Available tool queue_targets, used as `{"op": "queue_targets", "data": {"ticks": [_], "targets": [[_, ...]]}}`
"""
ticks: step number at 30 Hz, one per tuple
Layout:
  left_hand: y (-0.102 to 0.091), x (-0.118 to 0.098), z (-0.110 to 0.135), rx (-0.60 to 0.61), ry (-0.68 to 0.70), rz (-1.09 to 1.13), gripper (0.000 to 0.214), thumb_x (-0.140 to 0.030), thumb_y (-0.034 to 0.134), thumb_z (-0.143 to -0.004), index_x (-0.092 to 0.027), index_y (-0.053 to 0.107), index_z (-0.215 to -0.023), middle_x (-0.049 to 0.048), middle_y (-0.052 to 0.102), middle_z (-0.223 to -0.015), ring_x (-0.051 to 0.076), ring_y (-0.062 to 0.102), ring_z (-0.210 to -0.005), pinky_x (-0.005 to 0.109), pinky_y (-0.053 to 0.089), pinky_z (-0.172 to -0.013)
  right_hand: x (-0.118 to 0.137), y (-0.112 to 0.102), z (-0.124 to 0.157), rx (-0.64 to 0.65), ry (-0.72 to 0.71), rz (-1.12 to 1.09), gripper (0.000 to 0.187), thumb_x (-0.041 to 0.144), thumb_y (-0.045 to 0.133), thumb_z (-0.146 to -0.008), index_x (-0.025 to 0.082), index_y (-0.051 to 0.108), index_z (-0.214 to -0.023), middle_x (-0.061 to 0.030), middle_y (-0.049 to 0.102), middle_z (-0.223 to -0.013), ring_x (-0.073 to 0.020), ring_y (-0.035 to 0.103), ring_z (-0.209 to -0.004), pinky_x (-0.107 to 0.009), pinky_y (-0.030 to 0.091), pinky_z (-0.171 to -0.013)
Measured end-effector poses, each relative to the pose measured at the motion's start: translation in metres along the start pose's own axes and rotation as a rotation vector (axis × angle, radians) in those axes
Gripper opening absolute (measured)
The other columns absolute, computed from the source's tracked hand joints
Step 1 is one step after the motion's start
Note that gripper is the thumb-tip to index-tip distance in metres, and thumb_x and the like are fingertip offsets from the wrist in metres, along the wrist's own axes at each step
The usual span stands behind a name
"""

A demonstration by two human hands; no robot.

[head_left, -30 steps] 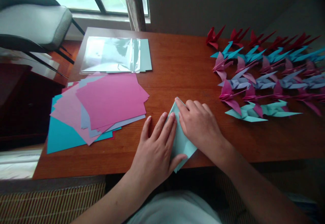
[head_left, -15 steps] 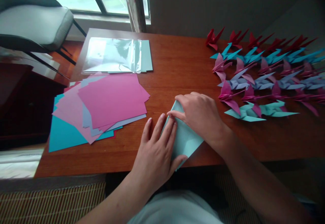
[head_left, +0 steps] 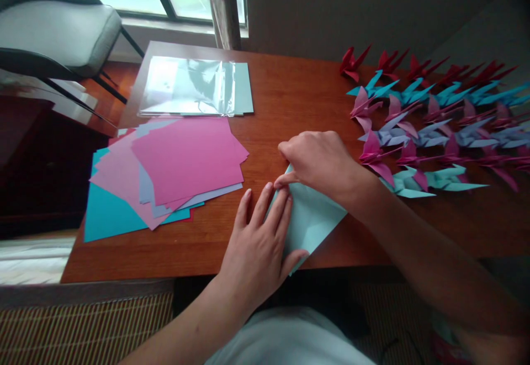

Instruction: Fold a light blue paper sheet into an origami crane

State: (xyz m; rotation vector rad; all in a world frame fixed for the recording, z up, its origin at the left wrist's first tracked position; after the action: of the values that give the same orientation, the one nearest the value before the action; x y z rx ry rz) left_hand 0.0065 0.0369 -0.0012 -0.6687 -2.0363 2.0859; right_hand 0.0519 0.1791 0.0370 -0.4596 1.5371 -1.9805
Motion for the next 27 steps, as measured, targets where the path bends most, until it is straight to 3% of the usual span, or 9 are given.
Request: {"op": "queue_targets", "data": {"ticks": [5,15,23,27], "targets": [[0.0,-0.001,0.0,0.008,-0.001,-0.007,0.081,-0.067,0.036,-0.097,-0.01,0.037,-0.155,0.0092,0.029,-0.166,0.034,0.02,-0.155,0.054,0.013,-0.125,-0.004,-0.001,-0.002,-0.015,-0.021,0.005,0.044,0.056,0.076,-0.081,0.02,0.07,-0.106,-0.0106,0.077,-0.099,-0.0301,0.072,-0.096,-0.03,0.042,-0.062],[-0.002,-0.002,-0.002,0.022,-0.008,0.002,0.079,-0.065,0.036,-0.098,-0.011,0.039,-0.155,0.0096,0.028,-0.167,0.035,0.022,-0.154,0.055,0.017,-0.124,-0.06,0.01,-0.018,-0.02,0.236,-0.036,0.047,0.061,0.076,-0.078,0.026,0.075,-0.109,-0.0092,0.077,-0.101,-0.0305,0.071,-0.093,-0.035,0.046,-0.07],[-0.012,-0.002,-0.007,0.036,-0.01,0.011,0.075,-0.063,0.039,-0.098,-0.01,0.045,-0.151,0.0113,0.037,-0.163,0.036,0.03,-0.151,0.056,0.026,-0.121,-0.065,0.01,-0.015,-0.04,0.208,-0.209,0.026,0.048,0.07,-0.087,0.024,0.074,-0.098,-0.005,0.077,-0.096,-0.0241,0.069,-0.09,-0.031,0.041,-0.065],[-0.015,0.0,-0.01,0.064,-0.006,0.034,0.07,-0.059,0.038,-0.1,-0.011,0.048,-0.15,0.0102,0.04,-0.161,0.036,0.033,-0.149,0.055,0.027,-0.121,-0.06,0.015,-0.004,-0.081,0.241,-0.272,0.033,0.053,0.064,-0.09,0.023,0.069,-0.104,-0.0052,0.076,-0.097,-0.023,0.068,-0.087,-0.031,0.039,-0.065]]}}
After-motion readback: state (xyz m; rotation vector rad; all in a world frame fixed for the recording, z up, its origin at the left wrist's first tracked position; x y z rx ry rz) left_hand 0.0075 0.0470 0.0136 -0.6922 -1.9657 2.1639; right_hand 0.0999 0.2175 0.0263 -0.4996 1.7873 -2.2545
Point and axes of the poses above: each hand's wrist, its own z-axis away from the middle knuckle, its own y-axis out of the palm, x = y × z, the point moved 8 cm from there along -z, towards the middle knuckle
